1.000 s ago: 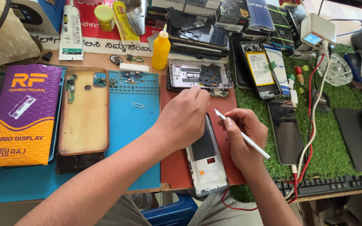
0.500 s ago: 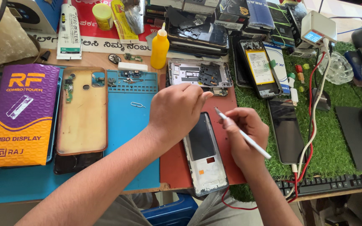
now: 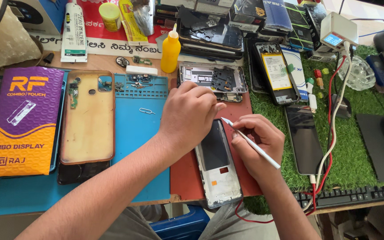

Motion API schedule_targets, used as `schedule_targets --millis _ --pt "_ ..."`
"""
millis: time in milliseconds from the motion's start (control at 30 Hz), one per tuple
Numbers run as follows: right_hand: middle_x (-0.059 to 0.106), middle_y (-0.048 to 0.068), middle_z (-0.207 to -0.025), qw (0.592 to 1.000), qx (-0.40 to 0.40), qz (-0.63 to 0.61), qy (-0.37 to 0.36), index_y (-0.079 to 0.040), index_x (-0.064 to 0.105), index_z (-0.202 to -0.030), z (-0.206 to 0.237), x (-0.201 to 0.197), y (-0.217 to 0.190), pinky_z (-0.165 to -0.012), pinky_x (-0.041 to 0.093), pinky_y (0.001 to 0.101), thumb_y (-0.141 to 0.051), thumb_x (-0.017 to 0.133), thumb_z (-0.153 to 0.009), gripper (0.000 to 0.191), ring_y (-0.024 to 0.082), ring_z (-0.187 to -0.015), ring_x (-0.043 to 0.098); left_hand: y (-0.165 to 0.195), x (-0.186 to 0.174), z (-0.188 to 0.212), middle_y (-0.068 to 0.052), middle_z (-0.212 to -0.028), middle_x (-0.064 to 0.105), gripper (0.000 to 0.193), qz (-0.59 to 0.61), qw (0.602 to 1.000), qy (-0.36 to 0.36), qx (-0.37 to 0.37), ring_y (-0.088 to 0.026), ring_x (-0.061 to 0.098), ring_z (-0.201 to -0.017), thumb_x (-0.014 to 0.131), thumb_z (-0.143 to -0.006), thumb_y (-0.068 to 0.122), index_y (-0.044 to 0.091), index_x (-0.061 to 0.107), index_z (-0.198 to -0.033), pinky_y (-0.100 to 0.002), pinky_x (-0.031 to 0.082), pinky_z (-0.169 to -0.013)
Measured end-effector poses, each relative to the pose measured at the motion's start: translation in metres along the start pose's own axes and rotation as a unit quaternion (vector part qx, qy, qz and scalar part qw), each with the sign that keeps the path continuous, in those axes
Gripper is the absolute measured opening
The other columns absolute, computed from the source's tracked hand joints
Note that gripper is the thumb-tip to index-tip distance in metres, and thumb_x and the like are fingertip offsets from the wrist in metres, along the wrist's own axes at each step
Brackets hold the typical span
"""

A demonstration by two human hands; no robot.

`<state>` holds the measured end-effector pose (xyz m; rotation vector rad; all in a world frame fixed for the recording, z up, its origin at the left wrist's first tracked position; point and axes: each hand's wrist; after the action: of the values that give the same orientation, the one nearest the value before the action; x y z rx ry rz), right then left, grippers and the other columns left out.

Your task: The person works on a disassembled smartphone at a repair bench, using a small pry tool to scrape and clean old adhesive and residue from the phone's frame and edges. They then lift the phone, turn it over, and handle the exposed battery and internal components.

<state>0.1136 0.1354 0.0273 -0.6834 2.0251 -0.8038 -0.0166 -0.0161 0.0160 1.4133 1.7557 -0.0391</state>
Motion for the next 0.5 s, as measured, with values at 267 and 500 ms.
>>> schedule_targets --millis 267,500 --pt "0.069 0.001 -0.090 0.993 0.086 -0.076 0.012 0.003 0.069 -0.105 0.0045 0.0006 0.0071 -0.066 0.047 0.0174 0.001 0.068 -0.093 0.012 0.002 -0.076 0.059 0.0028 -0.0024 0.0014 0.005 -0.107 0.072 0.019 0.024 0.998 -0.008 0.054 -0.022 0.061 -0.110 0.074 -0.078 0.008 0.015 0.076 -0.095 -0.040 0.048 -0.089" --pt "0.068 0.002 -0.092 0.992 0.082 -0.097 0.010 0.004 0.068 -0.106 0.0053 0.0004 0.0076 -0.065 0.048 0.0178 0.003 0.066 -0.094 0.012 0.003 -0.076 0.060 0.0021 -0.0023 0.0010 0.007 -0.106 0.071 0.013 0.017 0.995 -0.020 0.093 -0.021 0.060 -0.109 0.072 -0.083 0.011 0.017 0.076 -0.093 -0.039 0.047 -0.090"
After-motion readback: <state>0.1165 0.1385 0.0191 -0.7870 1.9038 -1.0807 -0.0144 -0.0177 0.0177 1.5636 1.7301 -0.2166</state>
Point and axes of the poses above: each hand's wrist, its own z-axis away from the middle knuckle, its own x-axis out of the palm, y = z × x
